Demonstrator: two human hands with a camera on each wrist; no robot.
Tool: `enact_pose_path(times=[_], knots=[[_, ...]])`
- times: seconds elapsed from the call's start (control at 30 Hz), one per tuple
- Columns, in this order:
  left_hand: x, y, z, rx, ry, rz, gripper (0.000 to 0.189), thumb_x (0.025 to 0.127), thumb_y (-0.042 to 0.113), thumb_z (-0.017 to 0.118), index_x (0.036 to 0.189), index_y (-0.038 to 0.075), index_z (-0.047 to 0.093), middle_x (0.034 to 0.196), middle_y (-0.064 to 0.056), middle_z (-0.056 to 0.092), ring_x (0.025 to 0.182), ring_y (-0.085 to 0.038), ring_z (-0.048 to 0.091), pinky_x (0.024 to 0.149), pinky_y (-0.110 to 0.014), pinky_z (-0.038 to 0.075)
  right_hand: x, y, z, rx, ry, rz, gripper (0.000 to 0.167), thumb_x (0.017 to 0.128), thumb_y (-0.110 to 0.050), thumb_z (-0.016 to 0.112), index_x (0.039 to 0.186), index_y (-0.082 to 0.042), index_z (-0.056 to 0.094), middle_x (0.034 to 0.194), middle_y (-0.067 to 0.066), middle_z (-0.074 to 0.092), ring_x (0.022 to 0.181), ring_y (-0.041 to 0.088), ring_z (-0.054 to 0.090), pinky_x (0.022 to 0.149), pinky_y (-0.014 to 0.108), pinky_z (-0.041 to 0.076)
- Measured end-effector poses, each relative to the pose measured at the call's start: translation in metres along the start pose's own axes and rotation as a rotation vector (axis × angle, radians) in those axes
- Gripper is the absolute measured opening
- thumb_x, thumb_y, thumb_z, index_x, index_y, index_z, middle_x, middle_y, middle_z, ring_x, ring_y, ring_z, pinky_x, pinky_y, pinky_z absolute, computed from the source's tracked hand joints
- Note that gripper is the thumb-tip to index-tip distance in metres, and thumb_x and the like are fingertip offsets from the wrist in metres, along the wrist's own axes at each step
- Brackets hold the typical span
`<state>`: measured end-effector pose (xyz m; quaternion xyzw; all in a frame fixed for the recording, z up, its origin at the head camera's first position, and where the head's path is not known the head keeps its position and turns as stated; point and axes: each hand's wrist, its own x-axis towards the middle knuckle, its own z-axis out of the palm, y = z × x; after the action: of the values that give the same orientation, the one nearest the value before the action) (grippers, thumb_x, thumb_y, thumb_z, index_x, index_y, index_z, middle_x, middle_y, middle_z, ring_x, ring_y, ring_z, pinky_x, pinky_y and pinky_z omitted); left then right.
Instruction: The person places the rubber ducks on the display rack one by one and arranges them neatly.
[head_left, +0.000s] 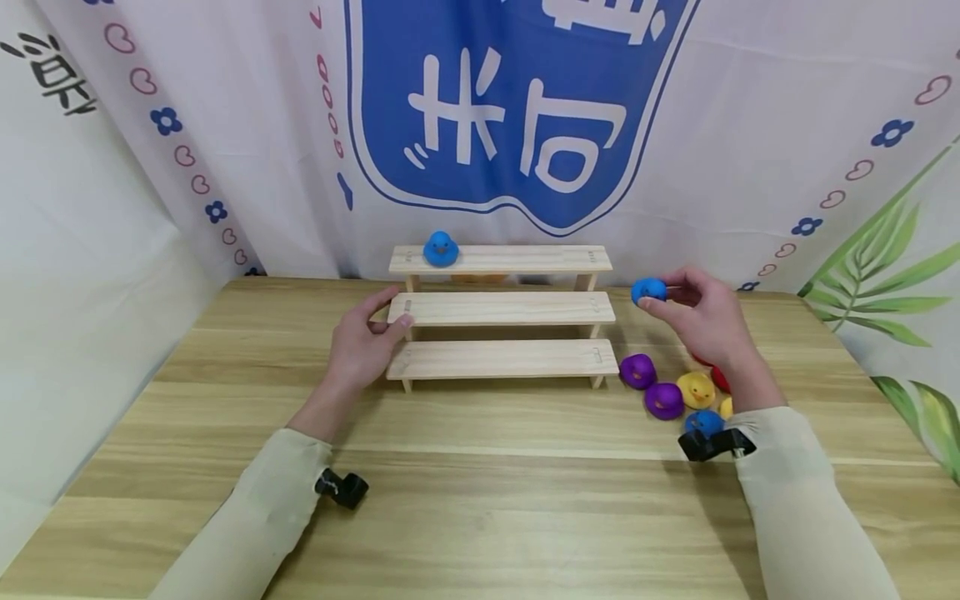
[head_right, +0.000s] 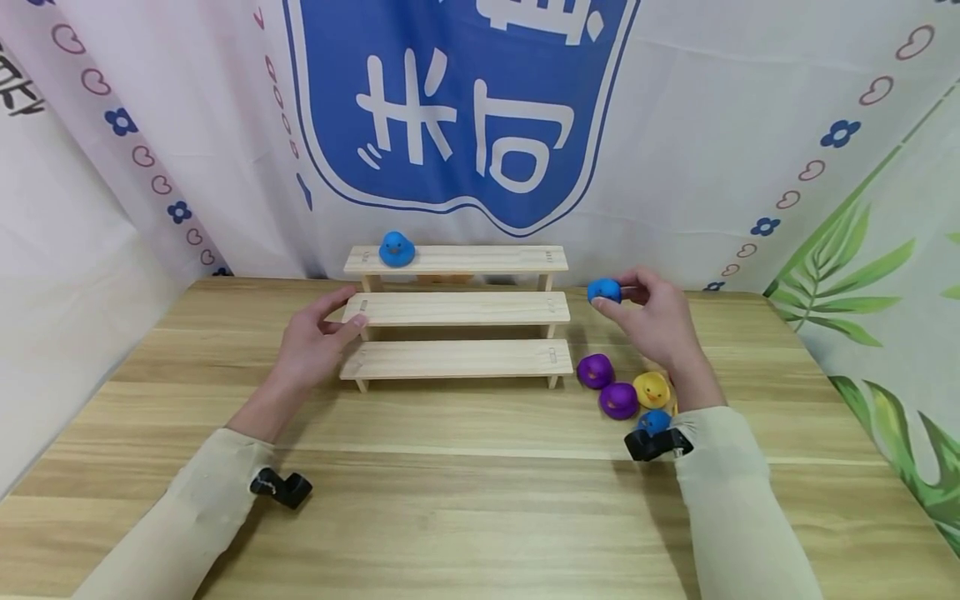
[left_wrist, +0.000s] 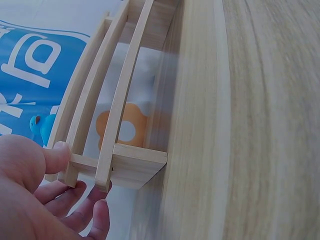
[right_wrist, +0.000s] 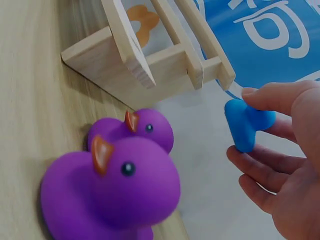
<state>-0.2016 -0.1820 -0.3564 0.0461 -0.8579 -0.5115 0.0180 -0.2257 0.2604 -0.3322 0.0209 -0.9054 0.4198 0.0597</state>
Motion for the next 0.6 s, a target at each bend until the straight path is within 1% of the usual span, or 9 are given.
enact_pose_path(times=[0.2, 0.23, 0.33, 0.43, 0.47, 0.5, 0.6], knots=[[-0.001, 0.0, 0.0, 0.009, 0.005, 0.006, 0.058, 0.108, 0.03, 0.064, 0.163, 0.026, 0.045, 0.169, -0.002, 0.045, 0.107, -0.022, 0.06, 0.073, -0.021, 0.052, -0.002, -0.008, 0.003, 0.037, 0.048, -0.022, 0.059, 0.099, -0.049, 0.072, 0.139, -0.007, 0.06, 0.142, 0.016, 0.06, 0.14, 0.04, 0.055, 0.114, 0.059, 0.05], [-0.001, 0.0, 0.0, 0.009, 0.005, 0.006, 0.058, 0.108, 0.03, 0.064, 0.163, 0.026, 0.045, 0.169, -0.003, 0.045, 0.108, -0.022, 0.06, 0.073, -0.021, 0.052, -0.002, -0.009, 0.004, 0.041, 0.057, -0.029, 0.059, 0.099, -0.05, 0.072, 0.139, -0.007, 0.061, 0.142, 0.015, 0.061, 0.139, 0.037, 0.056, 0.114, 0.055, 0.051], [-0.001, 0.0, 0.0, 0.004, 0.0, 0.006, 0.058, 0.108, 0.03, 0.064, 0.163, 0.025, 0.045, 0.169, -0.003, 0.044, 0.11, -0.023, 0.061, 0.073, -0.021, 0.052, -0.003, -0.012, 0.007, 0.07, 0.089, -0.056, 0.057, 0.099, -0.048, 0.073, 0.137, -0.008, 0.063, 0.138, 0.01, 0.064, 0.13, 0.023, 0.062, 0.109, 0.032, 0.054], [-0.001, 0.0, 0.0, 0.002, -0.003, 0.002, 0.059, 0.108, 0.03, 0.064, 0.163, 0.025, 0.045, 0.169, -0.003, 0.044, 0.111, -0.024, 0.062, 0.073, -0.021, 0.052, -0.002, -0.013, 0.012, 0.105, 0.125, -0.108, 0.051, 0.1, -0.042, 0.075, 0.136, -0.007, 0.066, 0.13, 0.002, 0.067, 0.116, 0.006, 0.064, 0.099, 0.013, 0.05], [-0.001, 0.0, 0.0, 0.001, -0.004, 0.001, 0.059, 0.108, 0.03, 0.064, 0.163, 0.025, 0.045, 0.169, -0.003, 0.044, 0.11, -0.023, 0.061, 0.073, -0.021, 0.052, -0.002, -0.014, 0.014, 0.12, 0.135, -0.128, 0.049, 0.1, -0.039, 0.075, 0.136, -0.007, 0.067, 0.127, 0.0, 0.067, 0.112, 0.002, 0.063, 0.098, 0.01, 0.049], [0.0, 0.0, 0.0, 0.0, -0.003, 0.001, 0.059, 0.108, 0.031, 0.064, 0.163, 0.025, 0.045, 0.169, -0.003, 0.044, 0.11, -0.023, 0.061, 0.073, -0.021, 0.052, -0.002, -0.015, 0.016, 0.137, 0.143, -0.151, 0.047, 0.1, -0.036, 0.076, 0.136, -0.006, 0.067, 0.125, -0.002, 0.067, 0.109, 0.0, 0.063, 0.098, 0.01, 0.05], [0.0, 0.0, 0.0, -0.003, -0.001, -0.003, 0.059, 0.108, 0.032, 0.064, 0.163, 0.026, 0.044, 0.169, -0.001, 0.044, 0.109, -0.022, 0.061, 0.072, -0.022, 0.052, -0.002, -0.019, 0.022, 0.18, 0.155, -0.211, 0.044, 0.1, -0.028, 0.076, 0.137, -0.004, 0.068, 0.122, -0.005, 0.067, 0.106, -0.003, 0.064, 0.099, 0.011, 0.05]])
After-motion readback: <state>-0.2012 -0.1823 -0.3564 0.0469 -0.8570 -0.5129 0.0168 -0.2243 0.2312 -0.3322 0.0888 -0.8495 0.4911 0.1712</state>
